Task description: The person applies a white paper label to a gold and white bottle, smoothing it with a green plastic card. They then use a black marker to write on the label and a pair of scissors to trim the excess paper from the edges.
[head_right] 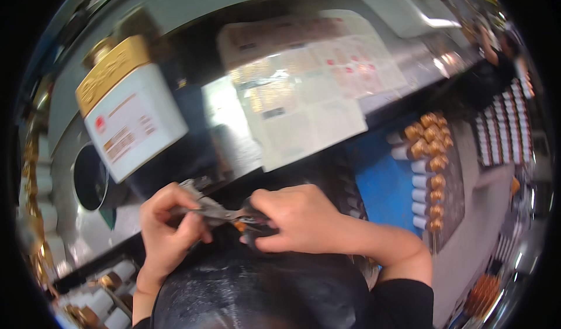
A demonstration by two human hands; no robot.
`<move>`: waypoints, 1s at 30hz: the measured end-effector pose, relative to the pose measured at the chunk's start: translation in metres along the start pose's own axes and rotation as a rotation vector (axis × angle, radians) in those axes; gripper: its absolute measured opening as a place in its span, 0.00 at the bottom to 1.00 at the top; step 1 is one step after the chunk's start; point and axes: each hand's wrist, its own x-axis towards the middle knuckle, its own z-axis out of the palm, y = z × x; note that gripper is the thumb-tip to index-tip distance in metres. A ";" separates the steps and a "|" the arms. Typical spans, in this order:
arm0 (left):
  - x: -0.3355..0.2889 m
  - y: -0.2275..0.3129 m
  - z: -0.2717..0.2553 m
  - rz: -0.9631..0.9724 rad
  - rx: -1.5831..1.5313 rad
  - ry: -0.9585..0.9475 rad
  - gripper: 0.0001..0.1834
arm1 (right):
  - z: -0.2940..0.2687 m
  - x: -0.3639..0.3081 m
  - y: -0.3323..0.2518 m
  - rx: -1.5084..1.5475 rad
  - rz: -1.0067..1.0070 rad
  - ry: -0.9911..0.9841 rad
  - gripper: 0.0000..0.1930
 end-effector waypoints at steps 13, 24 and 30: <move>-0.010 -0.010 0.007 0.102 0.028 -0.086 0.03 | 0.025 -0.014 0.022 0.009 -0.156 0.188 0.17; -0.014 -0.007 -0.001 -0.051 0.139 -0.153 0.05 | 0.022 -0.004 0.004 -0.032 -0.037 0.095 0.19; -0.014 -0.007 -0.001 -0.065 0.057 -0.169 0.05 | 0.023 -0.001 0.002 0.030 0.022 0.061 0.17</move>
